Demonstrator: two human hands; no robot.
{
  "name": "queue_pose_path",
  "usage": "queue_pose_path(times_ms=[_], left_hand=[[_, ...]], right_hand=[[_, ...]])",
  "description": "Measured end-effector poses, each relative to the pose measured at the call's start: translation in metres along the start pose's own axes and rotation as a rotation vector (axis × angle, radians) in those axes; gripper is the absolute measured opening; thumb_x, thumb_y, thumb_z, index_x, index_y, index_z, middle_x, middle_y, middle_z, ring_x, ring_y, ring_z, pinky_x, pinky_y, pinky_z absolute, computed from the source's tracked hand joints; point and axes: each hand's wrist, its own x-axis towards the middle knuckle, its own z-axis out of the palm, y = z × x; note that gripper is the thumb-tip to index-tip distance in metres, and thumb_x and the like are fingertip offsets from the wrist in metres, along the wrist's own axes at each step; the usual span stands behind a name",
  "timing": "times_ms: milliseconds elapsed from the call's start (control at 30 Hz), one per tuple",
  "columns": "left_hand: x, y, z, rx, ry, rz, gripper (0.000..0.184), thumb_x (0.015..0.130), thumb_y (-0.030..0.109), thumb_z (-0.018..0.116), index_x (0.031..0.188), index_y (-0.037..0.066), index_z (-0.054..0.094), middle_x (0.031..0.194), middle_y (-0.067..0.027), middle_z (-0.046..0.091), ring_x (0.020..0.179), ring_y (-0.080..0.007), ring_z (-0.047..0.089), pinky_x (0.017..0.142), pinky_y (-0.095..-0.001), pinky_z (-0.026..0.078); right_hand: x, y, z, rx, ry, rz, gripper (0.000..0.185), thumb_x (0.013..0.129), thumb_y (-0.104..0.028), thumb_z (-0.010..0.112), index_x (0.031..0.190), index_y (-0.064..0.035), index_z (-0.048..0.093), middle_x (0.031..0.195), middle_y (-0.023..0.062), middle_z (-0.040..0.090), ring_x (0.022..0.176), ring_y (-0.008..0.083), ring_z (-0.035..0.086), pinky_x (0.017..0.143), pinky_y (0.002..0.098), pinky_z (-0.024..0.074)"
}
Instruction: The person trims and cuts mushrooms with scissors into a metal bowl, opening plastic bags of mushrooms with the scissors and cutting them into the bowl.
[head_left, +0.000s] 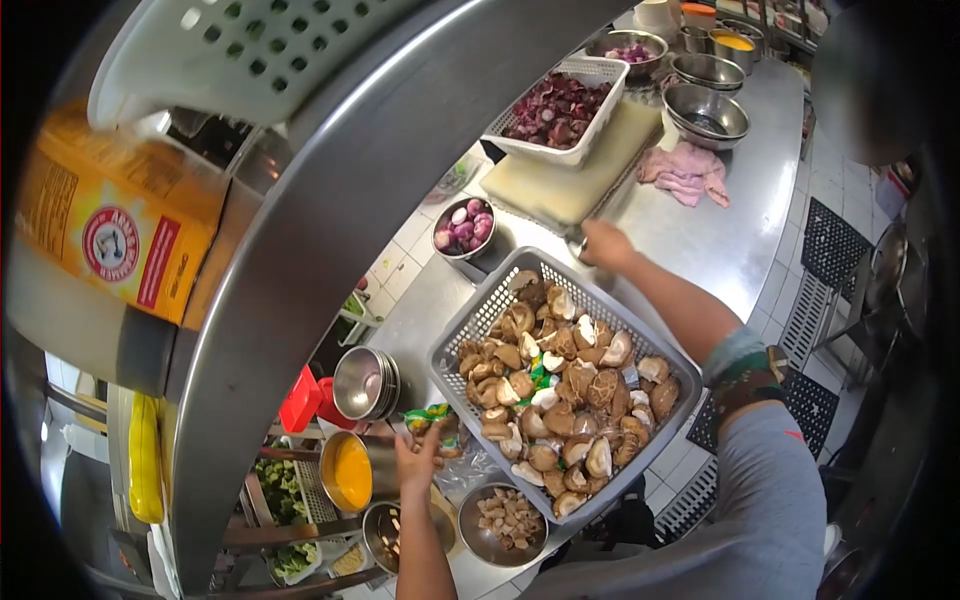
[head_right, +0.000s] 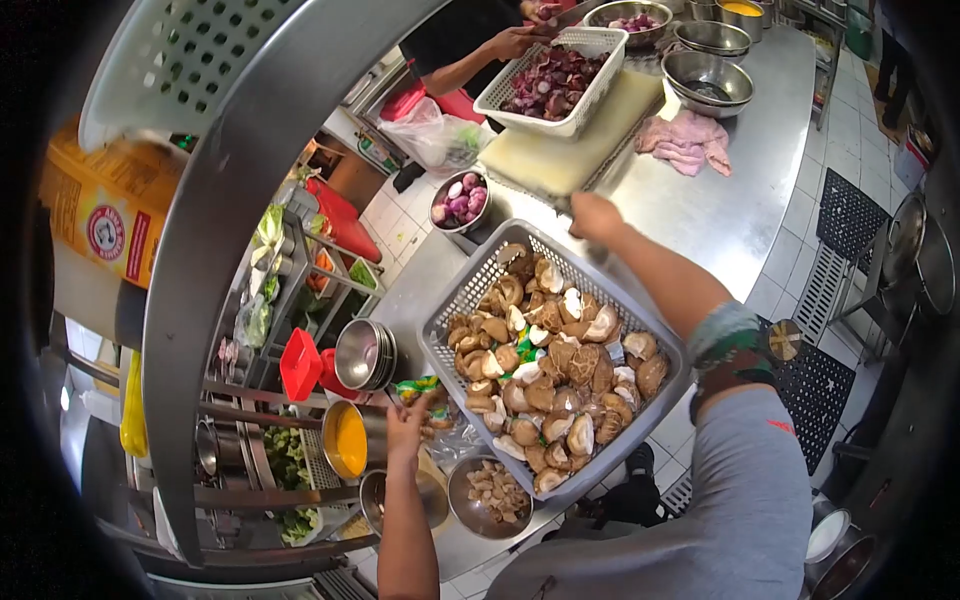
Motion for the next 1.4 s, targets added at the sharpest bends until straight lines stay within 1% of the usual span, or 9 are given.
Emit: queue_pose_path(times_ms=[133,200,367,567,867,1133,1200,1233,1400], left_hand=[[0.042,-0.105,-0.022,0.160,-0.065,0.231,0.047,0.076,0.018,0.078,0.110,0.004,0.049,0.087,-0.0032,0.061,0.062,-0.0084,0.053,0.051,-0.0237,0.040],[0.017,-0.057,-0.016,-0.015,-0.116,-0.040,0.044,0.073,0.017,0.080,0.105,0.004,0.053,0.089,-0.0037,0.062,0.066,-0.0108,0.055,0.053,-0.0255,0.044],[0.015,-0.012,-0.034,0.017,0.194,0.120,0.041,0.076,0.019,0.077,0.106,0.000,0.058,0.095,-0.0083,0.063,0.075,-0.0152,0.062,0.063,-0.0286,0.050],[-0.100,0.083,-0.032,-0.589,-0.181,0.347,0.030,0.088,0.008,0.062,0.116,0.000,0.058,0.107,-0.0062,0.063,0.098,-0.0137,0.058,0.084,-0.0264,0.047],[-0.091,0.027,0.075,-0.293,-0.707,0.168,0.037,0.087,0.012,0.065,0.120,-0.001,0.055,0.090,-0.0033,0.064,0.076,-0.0102,0.059,0.066,-0.0244,0.048],[-0.128,-0.024,0.050,-0.329,-0.549,-0.090,0.021,0.087,0.013,0.066,0.101,0.004,0.054,0.084,-0.0027,0.060,0.069,-0.0098,0.055,0.064,-0.0226,0.047],[-0.135,-0.034,0.056,-0.412,-0.500,-0.081,0.014,0.092,0.017,0.059,0.096,0.005,0.054,0.082,-0.0018,0.059,0.066,-0.0095,0.054,0.062,-0.0227,0.047],[-0.144,-0.032,0.062,-0.392,-0.446,-0.044,0.015,0.097,0.021,0.050,0.094,0.006,0.054,0.080,-0.0025,0.059,0.064,-0.0092,0.054,0.059,-0.0225,0.046],[-0.151,-0.053,0.079,-0.274,-0.286,0.153,0.023,0.098,0.022,0.044,0.091,0.002,0.053,0.073,-0.0043,0.056,0.061,-0.0095,0.050,0.055,-0.0253,0.041]], right_hand=[[-0.035,-0.043,-0.082,0.274,0.032,0.164,0.044,0.069,-0.032,0.078,0.092,-0.0010,0.058,0.082,0.0183,0.064,0.079,0.0319,0.064,0.070,0.0410,0.0493],[-0.050,-0.057,-0.091,0.398,-0.010,0.113,0.052,0.066,-0.040,0.080,0.092,-0.0008,0.058,0.082,0.0175,0.063,0.080,0.0295,0.064,0.071,0.0390,0.0492],[-0.111,-0.094,-0.114,0.342,0.001,-0.003,0.060,0.063,-0.048,0.081,0.090,0.0004,0.057,0.080,0.0125,0.061,0.075,0.0235,0.060,0.070,0.0333,0.0483],[-0.257,-0.121,-0.149,1.098,-0.382,0.013,0.059,0.065,-0.039,0.085,0.103,-0.0041,0.058,0.090,0.0033,0.061,0.082,0.0116,0.058,0.074,0.0265,0.0482],[-0.413,-0.150,-0.096,1.375,-0.873,0.177,0.056,0.077,-0.034,0.078,0.114,0.0001,0.055,0.105,0.0061,0.061,0.094,0.0129,0.056,0.085,0.0264,0.0454],[-0.436,-0.153,-0.044,1.269,-0.947,0.384,0.069,0.074,-0.054,0.074,0.113,0.0000,0.056,0.102,0.0089,0.062,0.095,0.0158,0.059,0.086,0.0284,0.0471],[-0.431,-0.159,-0.038,1.361,-0.919,0.402,0.045,0.087,-0.037,0.066,0.109,0.0009,0.056,0.096,0.0065,0.062,0.085,0.0117,0.057,0.078,0.0245,0.0474],[-0.426,-0.165,-0.040,1.305,-0.931,0.399,0.067,0.077,-0.057,0.069,0.109,0.0002,0.057,0.098,0.0074,0.061,0.088,0.0146,0.058,0.081,0.0276,0.0477],[-0.414,-0.180,-0.024,1.332,-0.893,0.347,0.062,0.077,-0.057,0.069,0.102,-0.0014,0.058,0.087,0.0032,0.057,0.078,0.0104,0.055,0.073,0.0241,0.0466]])
